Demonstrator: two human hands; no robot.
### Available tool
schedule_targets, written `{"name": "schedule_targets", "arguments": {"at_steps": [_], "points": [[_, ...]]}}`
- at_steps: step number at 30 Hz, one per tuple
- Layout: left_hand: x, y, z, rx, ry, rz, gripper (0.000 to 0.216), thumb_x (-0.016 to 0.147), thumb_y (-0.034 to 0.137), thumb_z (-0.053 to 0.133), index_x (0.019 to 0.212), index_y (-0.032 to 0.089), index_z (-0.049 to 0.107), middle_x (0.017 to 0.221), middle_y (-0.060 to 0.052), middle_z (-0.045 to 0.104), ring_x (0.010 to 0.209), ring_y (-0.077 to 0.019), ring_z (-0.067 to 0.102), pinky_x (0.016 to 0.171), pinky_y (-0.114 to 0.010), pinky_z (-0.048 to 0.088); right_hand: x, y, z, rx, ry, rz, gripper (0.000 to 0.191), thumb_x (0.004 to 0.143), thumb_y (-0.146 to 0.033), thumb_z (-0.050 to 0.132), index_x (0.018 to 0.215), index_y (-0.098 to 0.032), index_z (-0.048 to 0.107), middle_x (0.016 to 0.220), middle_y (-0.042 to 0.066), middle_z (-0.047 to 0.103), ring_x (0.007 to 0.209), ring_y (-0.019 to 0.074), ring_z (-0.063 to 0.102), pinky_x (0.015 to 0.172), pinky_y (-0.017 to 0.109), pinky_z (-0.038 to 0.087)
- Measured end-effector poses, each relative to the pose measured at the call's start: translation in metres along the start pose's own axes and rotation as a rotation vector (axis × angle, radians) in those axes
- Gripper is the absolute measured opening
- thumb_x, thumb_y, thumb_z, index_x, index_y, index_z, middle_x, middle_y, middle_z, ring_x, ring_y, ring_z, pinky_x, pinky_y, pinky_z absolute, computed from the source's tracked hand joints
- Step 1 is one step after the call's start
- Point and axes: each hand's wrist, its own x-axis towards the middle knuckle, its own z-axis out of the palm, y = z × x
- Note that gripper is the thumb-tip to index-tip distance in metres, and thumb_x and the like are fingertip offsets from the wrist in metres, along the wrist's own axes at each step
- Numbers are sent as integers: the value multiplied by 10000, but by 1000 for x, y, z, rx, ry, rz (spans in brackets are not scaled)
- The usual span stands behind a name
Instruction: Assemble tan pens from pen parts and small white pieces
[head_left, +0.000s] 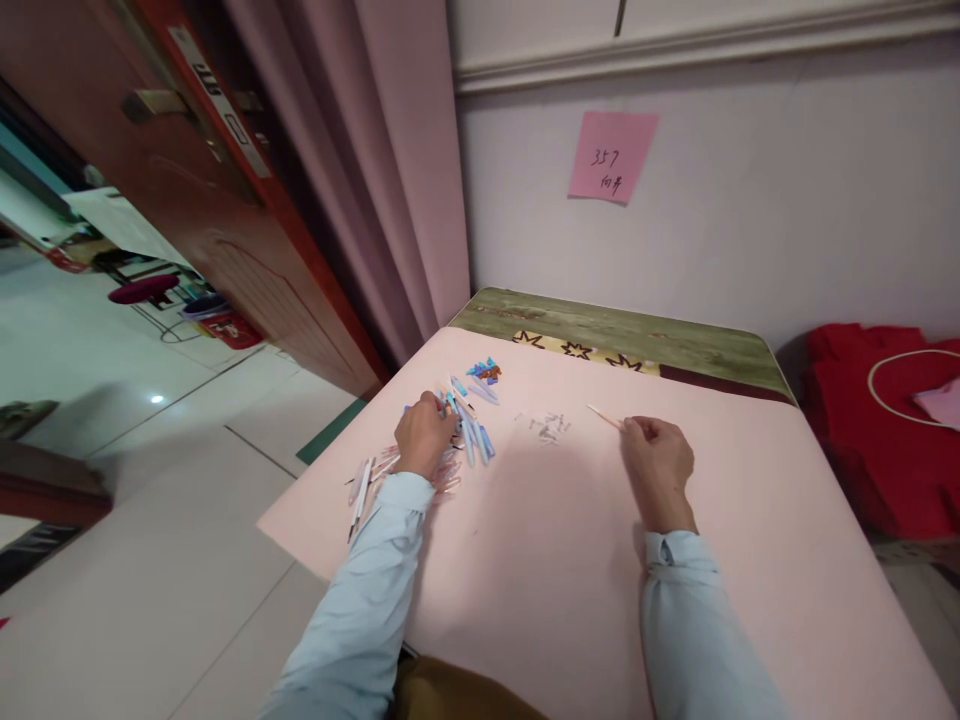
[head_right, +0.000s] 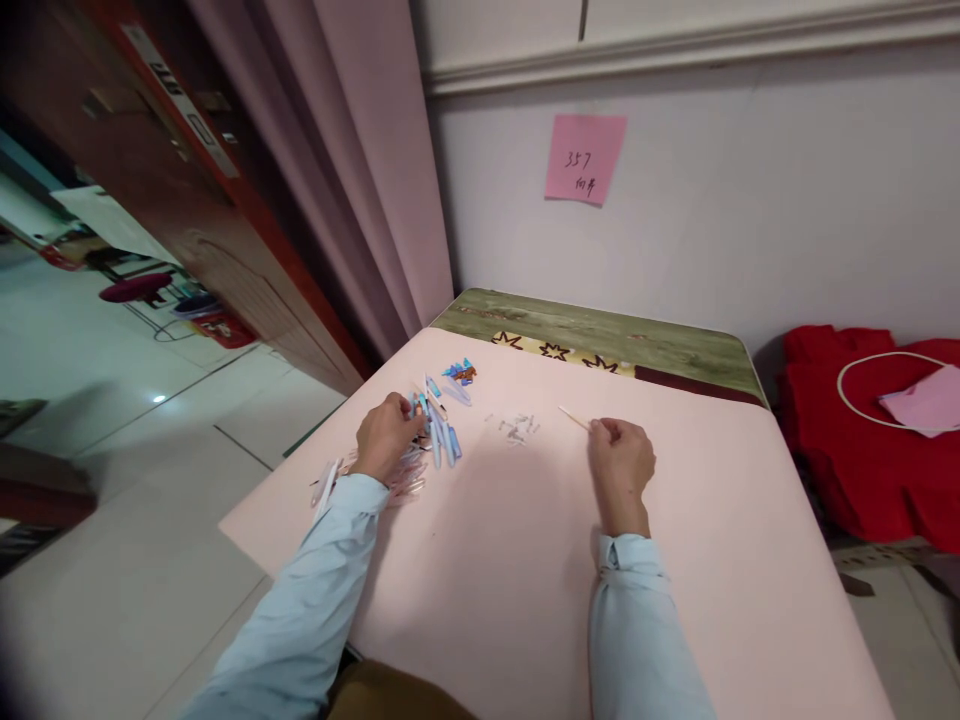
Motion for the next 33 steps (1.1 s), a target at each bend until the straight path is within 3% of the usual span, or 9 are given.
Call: {"name": "schedule_targets", "arguments": {"at_steps": [9, 12, 15, 17, 19, 22, 24, 29, 33], "points": [[6, 3, 1, 46, -73, -47, 201, 756, 347, 618, 910, 219, 598, 933, -165, 710, 937, -369, 649, 670, -378, 408, 0, -2, -1, 9, 7, -14, 366, 779, -481, 556, 866, -200, 774, 949, 110, 724, 807, 262, 602, 724, 361, 409], [5, 6, -7, -6, -22, -46, 243, 761, 331, 621, 974, 214, 606, 914, -147, 713, 915, -353, 648, 673, -370, 404, 0, -2, 0, 8, 8, -27, 378, 785, -478, 553, 877, -188, 777, 949, 116, 724, 800, 257, 600, 722, 356, 407], [1, 21, -9, -237, 105, 81, 329, 753, 314, 647, 1063, 213, 611, 833, -73, 709, 811, -276, 646, 683, -337, 406, 0, -3, 1, 1, 15, -39, 373, 796, -466, 547, 884, -187, 778, 947, 113, 725, 787, 247, 599, 733, 354, 403], [-3, 39, -1, -520, 114, 183, 320, 743, 317, 660, 1041, 203, 638, 752, -27, 676, 677, -205, 612, 648, -303, 408, 0, -4, 3, -18, 23, -41, 364, 798, -460, 547, 876, -188, 776, 942, 111, 727, 785, 246, 593, 743, 357, 400], [-7, 62, 17, -872, 4, 224, 278, 725, 340, 672, 954, 183, 667, 675, 1, 621, 555, -147, 543, 567, -268, 395, -1, -5, 3, -29, 32, -50, 353, 804, -452, 543, 872, -192, 771, 948, 106, 726, 794, 245, 590, 752, 355, 397], [-13, 92, 49, -1300, -204, 141, 238, 686, 334, 697, 836, 158, 640, 580, 30, 560, 469, -103, 478, 479, -231, 362, -2, -6, 4, -35, 38, -72, 330, 818, -432, 538, 875, -197, 763, 942, 93, 724, 803, 238, 588, 754, 348, 389], [-17, 104, 66, -1473, -229, 81, 228, 685, 318, 705, 817, 158, 611, 557, 45, 543, 462, -88, 472, 471, -215, 366, -2, -7, 4, -52, 50, -84, 309, 823, -414, 543, 872, -198, 758, 936, 90, 720, 815, 240, 586, 754, 349, 382], [-24, 103, 84, -1597, -154, 36, 267, 722, 326, 724, 858, 171, 554, 651, 30, 608, 521, -87, 537, 507, -214, 433, -3, -9, 8, -101, 85, -180, 273, 844, -383, 557, 897, -197, 748, 954, 88, 712, 876, 252, 582, 821, 367, 363], [-24, 98, 83, -1606, -210, 47, 298, 775, 373, 700, 924, 172, 539, 698, 15, 633, 520, -93, 547, 488, -223, 443, -3, -10, 13, -167, 48, -297, 263, 833, -369, 604, 946, -187, 756, 999, 97, 709, 929, 257, 585, 876, 370, 344]]}}
